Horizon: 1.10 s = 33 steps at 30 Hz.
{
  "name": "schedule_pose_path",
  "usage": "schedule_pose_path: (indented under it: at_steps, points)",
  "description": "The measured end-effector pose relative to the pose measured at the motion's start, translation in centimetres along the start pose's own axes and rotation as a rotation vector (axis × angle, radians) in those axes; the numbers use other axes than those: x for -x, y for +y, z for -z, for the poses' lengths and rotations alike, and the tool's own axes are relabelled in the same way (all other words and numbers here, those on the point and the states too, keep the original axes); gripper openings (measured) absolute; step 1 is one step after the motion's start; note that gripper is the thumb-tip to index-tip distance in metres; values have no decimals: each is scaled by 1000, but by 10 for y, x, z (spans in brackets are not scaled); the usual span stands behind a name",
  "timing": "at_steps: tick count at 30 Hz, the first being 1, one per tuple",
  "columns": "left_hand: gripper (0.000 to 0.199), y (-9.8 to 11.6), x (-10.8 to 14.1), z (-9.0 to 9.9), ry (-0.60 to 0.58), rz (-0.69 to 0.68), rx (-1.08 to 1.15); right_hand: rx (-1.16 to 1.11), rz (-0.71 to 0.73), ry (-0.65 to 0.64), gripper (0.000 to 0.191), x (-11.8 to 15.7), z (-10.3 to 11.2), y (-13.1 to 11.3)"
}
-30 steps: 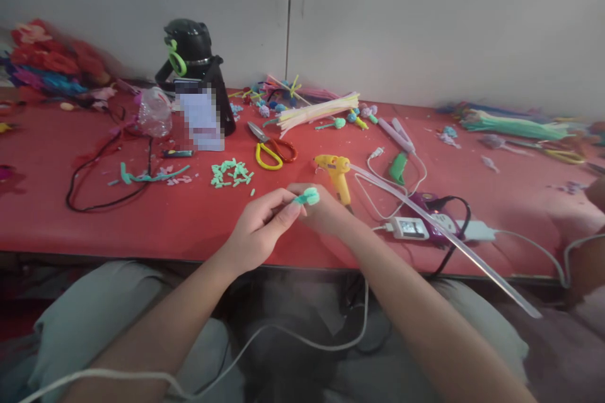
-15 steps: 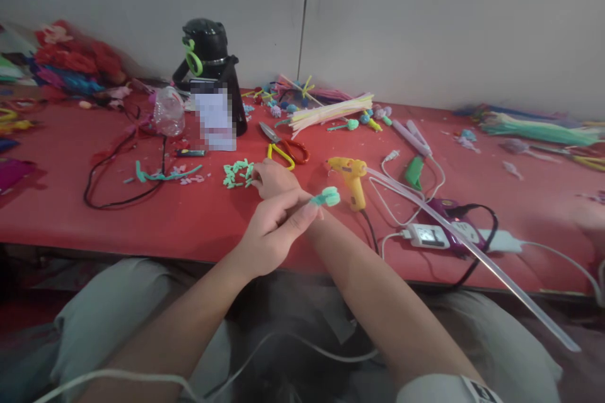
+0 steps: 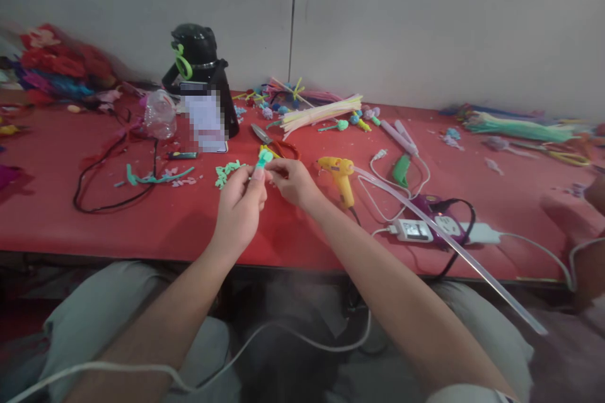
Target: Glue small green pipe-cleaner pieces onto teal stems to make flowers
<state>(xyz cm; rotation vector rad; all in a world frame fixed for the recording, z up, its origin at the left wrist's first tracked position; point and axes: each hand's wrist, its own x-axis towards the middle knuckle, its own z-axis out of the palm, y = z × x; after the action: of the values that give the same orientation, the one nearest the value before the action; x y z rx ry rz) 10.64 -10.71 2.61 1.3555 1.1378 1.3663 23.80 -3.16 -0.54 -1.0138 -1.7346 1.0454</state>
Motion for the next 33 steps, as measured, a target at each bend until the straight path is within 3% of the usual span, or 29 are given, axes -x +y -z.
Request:
schedule_pose_path:
  at_steps: [3,6,11,21,29,33]
  points:
    - [25,-10,-3,0,44,21,-135,-141,-94,50,25,20,10,-3]
    - [27,-20,-2,-4,-18,36,-211,-247,-161,158,34,42,19,-7]
    - [32,-25,3,-10,-120,36,-224,-221,-115,280,28,64,20,-18]
    - [36,-22,2,-12,-185,88,-75,-212,-52,274,18,67,13,-22]
    - [36,-23,1,-9,-126,36,-139,-323,-199,254,35,71,17,-32]
    - [37,-23,0,-8,-128,-10,-174,-279,-194,251,38,70,16,-32]
